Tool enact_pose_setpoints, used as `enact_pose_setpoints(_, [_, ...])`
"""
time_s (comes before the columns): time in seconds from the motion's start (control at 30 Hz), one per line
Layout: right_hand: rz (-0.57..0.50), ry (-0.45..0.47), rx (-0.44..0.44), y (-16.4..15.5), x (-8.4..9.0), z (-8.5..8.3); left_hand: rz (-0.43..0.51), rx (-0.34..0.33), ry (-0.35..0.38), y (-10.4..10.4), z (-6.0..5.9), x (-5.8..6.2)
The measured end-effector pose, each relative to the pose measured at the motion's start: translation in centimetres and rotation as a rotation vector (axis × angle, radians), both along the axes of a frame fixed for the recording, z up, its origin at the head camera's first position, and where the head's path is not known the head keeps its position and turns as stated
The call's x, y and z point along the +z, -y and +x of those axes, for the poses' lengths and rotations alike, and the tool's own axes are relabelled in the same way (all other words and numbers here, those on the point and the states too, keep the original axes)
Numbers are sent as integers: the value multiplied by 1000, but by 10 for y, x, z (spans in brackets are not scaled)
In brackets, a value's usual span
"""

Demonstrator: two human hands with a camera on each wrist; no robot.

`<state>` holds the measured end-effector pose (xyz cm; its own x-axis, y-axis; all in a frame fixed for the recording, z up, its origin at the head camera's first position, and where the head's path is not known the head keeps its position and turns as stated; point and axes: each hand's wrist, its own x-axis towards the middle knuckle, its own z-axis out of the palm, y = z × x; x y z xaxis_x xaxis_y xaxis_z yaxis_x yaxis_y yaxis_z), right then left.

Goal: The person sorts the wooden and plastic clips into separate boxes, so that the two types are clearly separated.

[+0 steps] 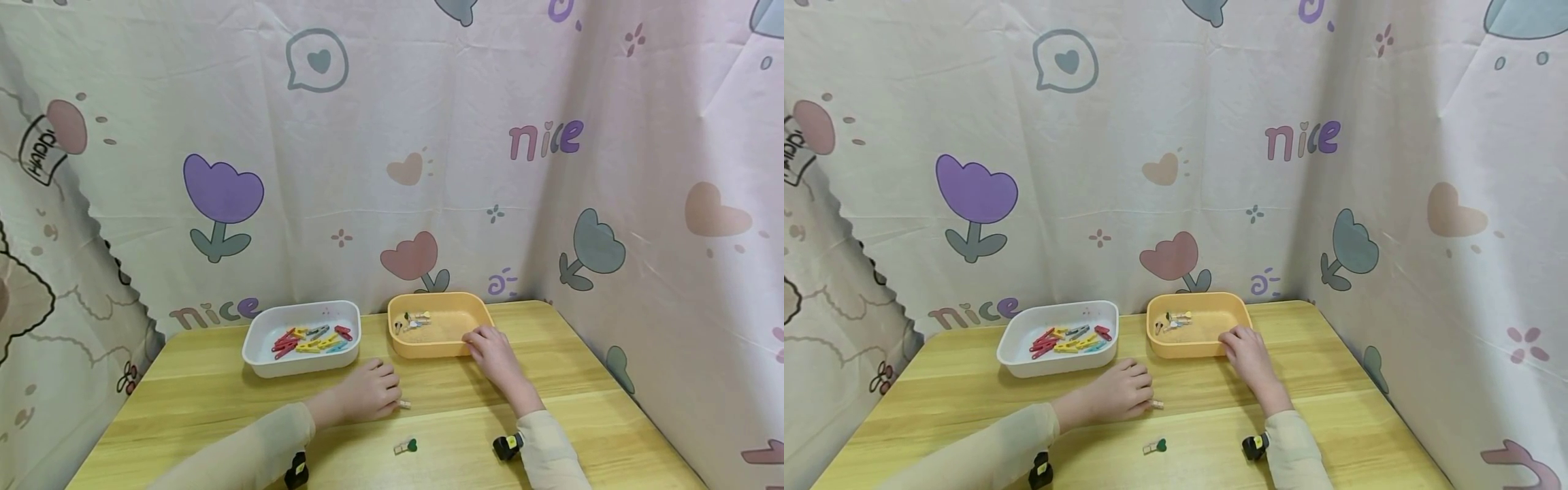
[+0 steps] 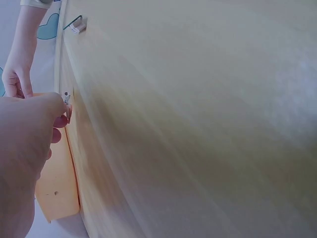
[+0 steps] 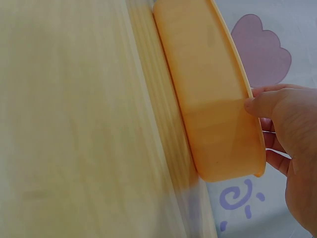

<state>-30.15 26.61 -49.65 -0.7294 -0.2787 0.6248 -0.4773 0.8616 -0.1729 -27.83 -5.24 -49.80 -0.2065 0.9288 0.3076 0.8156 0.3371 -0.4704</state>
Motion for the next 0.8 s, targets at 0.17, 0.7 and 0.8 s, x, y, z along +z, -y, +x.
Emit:
enact_pose_setpoints(0.17, [-6,-34,20,-1,-1,-1,7,19,26,-3,2,3])
enact_pose_setpoints(0.7, [-10,-71,36,0,-1,-1,58,45,34,-14,-7,10])
enact_pose_setpoints(0.8, [-10,-70,36,0,-1,-1,55,63,54,-16,-10,14])
